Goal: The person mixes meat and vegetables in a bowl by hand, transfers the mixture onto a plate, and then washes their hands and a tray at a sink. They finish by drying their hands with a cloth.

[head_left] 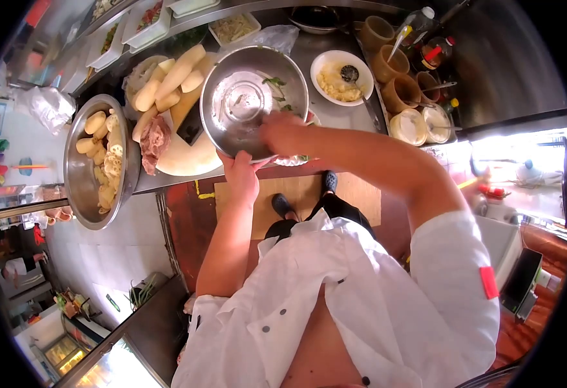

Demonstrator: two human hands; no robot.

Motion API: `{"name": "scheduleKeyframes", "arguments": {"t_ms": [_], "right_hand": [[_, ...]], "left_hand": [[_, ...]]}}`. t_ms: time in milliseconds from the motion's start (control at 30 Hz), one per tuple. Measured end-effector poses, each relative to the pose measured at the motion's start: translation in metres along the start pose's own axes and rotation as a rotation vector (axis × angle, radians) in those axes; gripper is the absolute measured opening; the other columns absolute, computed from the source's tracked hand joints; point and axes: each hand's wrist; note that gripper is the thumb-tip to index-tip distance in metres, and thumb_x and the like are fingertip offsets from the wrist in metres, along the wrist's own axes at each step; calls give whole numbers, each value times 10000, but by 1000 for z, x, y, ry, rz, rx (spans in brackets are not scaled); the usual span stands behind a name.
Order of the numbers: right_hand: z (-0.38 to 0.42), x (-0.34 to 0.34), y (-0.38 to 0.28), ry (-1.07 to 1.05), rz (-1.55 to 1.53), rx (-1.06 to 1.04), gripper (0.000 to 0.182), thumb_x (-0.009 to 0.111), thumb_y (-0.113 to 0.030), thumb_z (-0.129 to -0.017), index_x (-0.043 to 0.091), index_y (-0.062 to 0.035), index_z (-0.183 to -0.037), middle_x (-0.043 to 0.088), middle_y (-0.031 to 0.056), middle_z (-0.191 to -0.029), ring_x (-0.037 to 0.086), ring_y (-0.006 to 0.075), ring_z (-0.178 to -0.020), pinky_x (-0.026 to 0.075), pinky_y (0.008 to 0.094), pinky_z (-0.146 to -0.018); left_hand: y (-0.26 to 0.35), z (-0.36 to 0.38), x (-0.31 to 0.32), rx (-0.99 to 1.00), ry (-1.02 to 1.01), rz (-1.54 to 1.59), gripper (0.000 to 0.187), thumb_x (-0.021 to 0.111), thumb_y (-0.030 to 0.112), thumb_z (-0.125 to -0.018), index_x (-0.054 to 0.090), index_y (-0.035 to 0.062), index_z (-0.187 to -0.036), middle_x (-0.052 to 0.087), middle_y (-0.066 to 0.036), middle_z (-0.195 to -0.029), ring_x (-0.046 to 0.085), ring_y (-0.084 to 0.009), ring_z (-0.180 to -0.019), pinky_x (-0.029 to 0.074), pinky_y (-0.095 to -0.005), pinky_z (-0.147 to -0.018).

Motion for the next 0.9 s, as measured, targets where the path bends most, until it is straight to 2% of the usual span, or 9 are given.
{"name": "scheduleKeyframes", "arguments": {"t_ms": [100, 300, 400, 433, 500, 700, 767, 833, 900], "right_hand": [[7, -5, 47, 274, 239, -99, 372, 773, -253, -781, 719, -93, -1113, 638, 98, -1188, 589, 312, -1150, 525, 438, -914], [-36, -28, 3, 943, -284, -190, 188, 705, -191, -808, 692, -71, -953, 636, 120, -1096, 595, 321, -1076, 521, 421, -895], [-41, 14, 13, 592, -144, -360, 196, 704, -180, -802, 696, -62, -959, 635, 104, -1090, 599, 327, -1065, 536, 419, -899], [-19, 13, 26, 620, 5, -600, 217, 714, -201, -799, 702, -75, -975, 637, 111, -1099, 603, 330, -1071, 543, 435, -904], [-3, 16, 48, 147, 131, -221, 205, 698, -234, -824, 708, -92, -972, 640, 104, -1097, 602, 332, -1048, 542, 445, -885], [-24, -16, 58, 865, -81, 0, 204, 661, -252, -889, 712, -99, -1014, 632, 95, -1092, 592, 323, -1089, 548, 450, -879], [-1, 11, 58, 420, -81, 4, 251, 697, -270, -856, 715, -117, -1054, 627, 93, -1090, 589, 314, -1110, 543, 427, -916], [15, 20, 58, 275, 42, 42, 266, 706, -283, -850, 717, -124, -1062, 635, 87, -1090, 594, 300, -1115, 555, 421, -907], [7, 9, 56, 571, -194, 95, 236, 661, -256, -878, 721, -97, -1041, 638, 156, -1117, 620, 350, -1095, 556, 477, -891]], "left_hand": [[-1, 1, -4, -29, 20, -27, 752, 416, -40, -870, 228, 198, -1558, 446, -141, -1455, 597, -357, -1217, 616, -583, -899], [3, 10, 16, -107, -14, -153, 719, 414, -26, -869, 245, 141, -1547, 455, -166, -1442, 593, -372, -1228, 632, -561, -873], [8, 13, 15, -111, -81, -151, 718, 406, -28, -866, 239, 145, -1543, 484, -167, -1416, 621, -370, -1186, 638, -550, -859], [10, 12, 10, -119, -88, -147, 719, 405, -30, -865, 237, 146, -1542, 489, -168, -1411, 628, -369, -1176, 639, -549, -858], [15, 10, -1, -92, -10, -209, 688, 421, -14, -888, 262, 167, -1533, 499, -157, -1406, 629, -364, -1175, 640, -545, -859], [25, 14, 14, -96, -69, -256, 740, 399, -24, -896, 150, 165, -1566, 392, -162, -1482, 567, -348, -1245, 632, -508, -858], [29, 15, 18, -92, -111, -236, 744, 398, -25, -896, 144, 164, -1570, 372, -162, -1496, 551, -347, -1268, 632, -502, -860], [29, 8, 11, -109, -136, -251, 755, 398, -22, -899, 128, 171, -1577, 349, -163, -1512, 534, -348, -1290, 633, -502, -874], [22, 6, 8, -102, -133, -240, 760, 398, -19, -901, 116, 172, -1580, 359, -164, -1506, 538, -348, -1286, 631, -499, -884]]}}
Point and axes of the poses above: each hand's wrist, its own z-axis away from the middle knuckle, its own x-axis out of the palm, y = z × x
